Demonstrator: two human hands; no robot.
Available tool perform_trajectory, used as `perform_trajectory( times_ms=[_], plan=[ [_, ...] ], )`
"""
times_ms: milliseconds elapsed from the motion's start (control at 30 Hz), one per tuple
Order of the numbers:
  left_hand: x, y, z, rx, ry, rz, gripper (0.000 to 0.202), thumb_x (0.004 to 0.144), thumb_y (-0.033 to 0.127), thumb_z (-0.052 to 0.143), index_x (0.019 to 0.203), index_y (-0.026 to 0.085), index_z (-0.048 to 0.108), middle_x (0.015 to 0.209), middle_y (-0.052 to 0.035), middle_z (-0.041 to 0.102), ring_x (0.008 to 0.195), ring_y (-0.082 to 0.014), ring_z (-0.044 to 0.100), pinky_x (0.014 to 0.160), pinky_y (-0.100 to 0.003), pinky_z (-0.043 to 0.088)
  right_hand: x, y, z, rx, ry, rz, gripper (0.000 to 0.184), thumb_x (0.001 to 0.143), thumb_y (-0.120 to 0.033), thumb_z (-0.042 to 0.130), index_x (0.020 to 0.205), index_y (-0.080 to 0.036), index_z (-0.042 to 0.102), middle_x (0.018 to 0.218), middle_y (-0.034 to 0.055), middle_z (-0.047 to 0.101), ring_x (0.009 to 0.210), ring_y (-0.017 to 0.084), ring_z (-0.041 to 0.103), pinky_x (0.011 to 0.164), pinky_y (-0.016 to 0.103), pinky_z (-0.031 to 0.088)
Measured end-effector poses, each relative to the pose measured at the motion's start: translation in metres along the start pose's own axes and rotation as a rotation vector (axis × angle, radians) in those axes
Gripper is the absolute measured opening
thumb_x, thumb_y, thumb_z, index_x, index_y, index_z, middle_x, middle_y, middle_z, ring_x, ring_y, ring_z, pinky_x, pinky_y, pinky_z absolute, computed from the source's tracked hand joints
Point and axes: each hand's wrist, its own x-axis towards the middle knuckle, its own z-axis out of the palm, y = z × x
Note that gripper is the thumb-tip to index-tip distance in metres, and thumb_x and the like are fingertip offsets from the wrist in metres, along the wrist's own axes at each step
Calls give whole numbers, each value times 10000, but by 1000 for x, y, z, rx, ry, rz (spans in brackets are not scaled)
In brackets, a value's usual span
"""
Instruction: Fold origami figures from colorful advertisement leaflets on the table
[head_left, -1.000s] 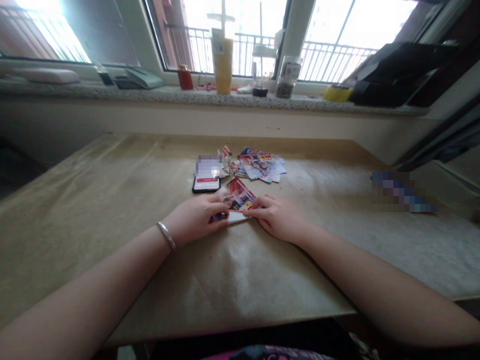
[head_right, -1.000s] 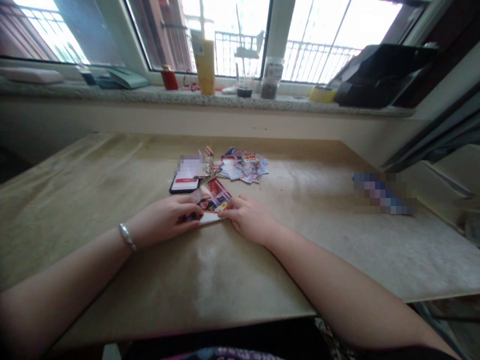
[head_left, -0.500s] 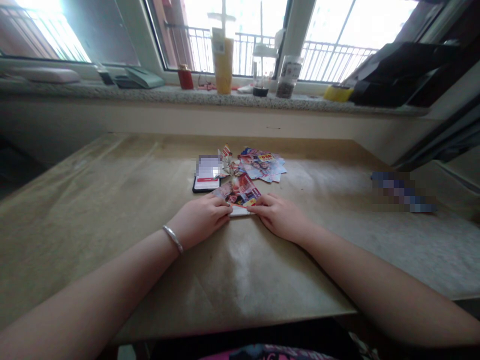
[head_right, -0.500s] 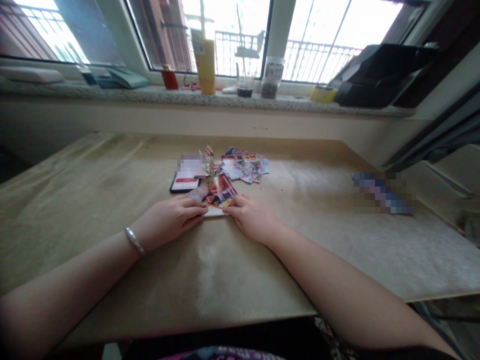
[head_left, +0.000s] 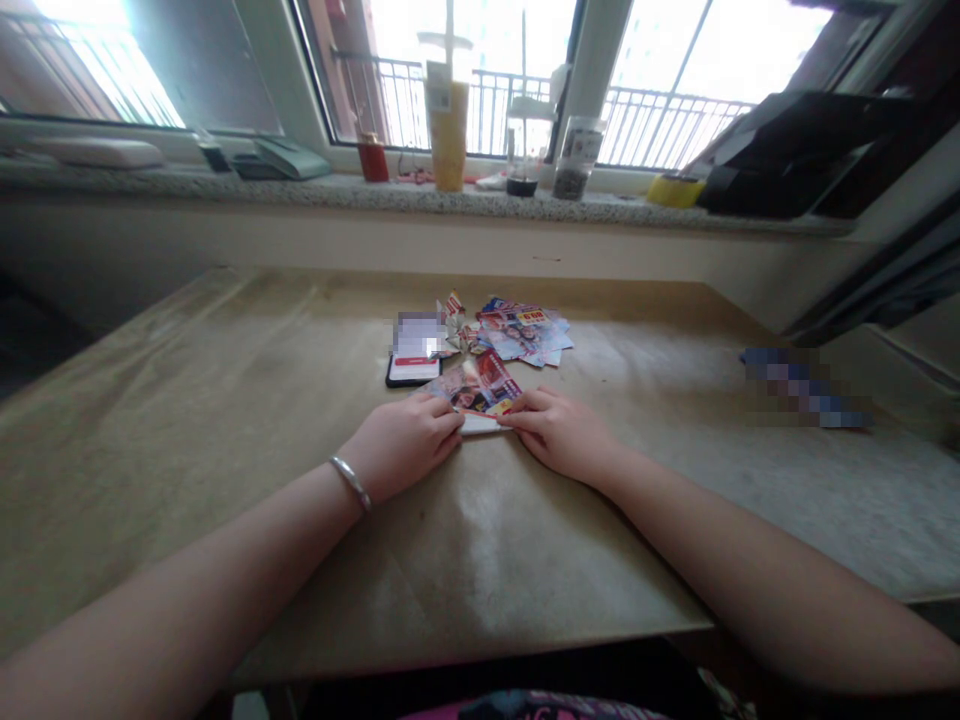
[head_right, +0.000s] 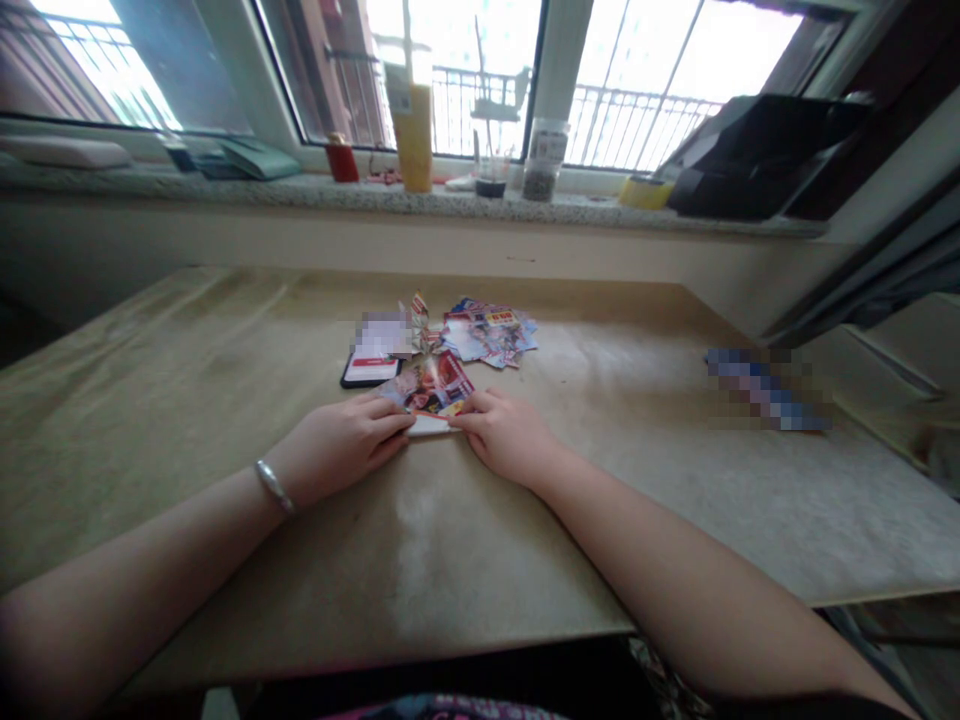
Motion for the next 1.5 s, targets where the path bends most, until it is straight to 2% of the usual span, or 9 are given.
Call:
perform_trajectory(
  times_ms=[433,667,867,1000,1267,1367,1500],
  plan=[
    [1,4,4,84,49,12,301,932,330,381,1082,222,619,925,-81,597,845,-214,561,657,-311,475,-1,-1,0,-10,9,17,306,883,-187,480,1117,-255,666,963,63,634,895,178,553,746,285,432],
    [3,5,5,83,58,10,297,926,310,392,1063,192,627,940,-103,592,865,-220,553,695,-324,481,0,-1,1,-11,9,9,301,876,-171,491,1106,-250,670,958,67,632,889,172,555,744,279,431],
    [2,8,8,73,53,8,317,934,285,370,1175,243,572,962,-99,581,890,-229,543,707,-336,481,0,0,0,-8,6,7,263,879,-179,490,1058,-234,674,936,56,648,893,174,556,747,277,429],
    [2,9,9,75,87,6,322,923,317,408,1187,236,573,1002,-108,577,883,-220,543,749,-349,478,0,0,-2,1,24,53,174,860,-181,519,932,-201,676,903,59,657,868,175,566,736,279,429],
    [4,9,10,67,103,25,325,932,315,381,1159,217,590,1007,-114,586,928,-240,545,813,-388,474,0,0,-1,33,43,40,195,871,-201,521,925,-207,708,901,58,657,869,168,582,755,279,435],
    [3,10,11,38,105,19,319,920,306,408,1162,202,589,1054,-113,586,1021,-255,529,891,-408,455,0,2,-1,39,40,40,197,870,-202,526,935,-210,712,894,56,654,848,161,581,741,274,437],
    [4,12,13,18,94,73,345,911,291,427,1173,122,574,1182,-140,554,1127,-264,488,984,-408,406,0,4,0,66,41,33,205,874,-196,520,936,-201,716,895,59,654,844,159,577,758,278,439]
  ],
)
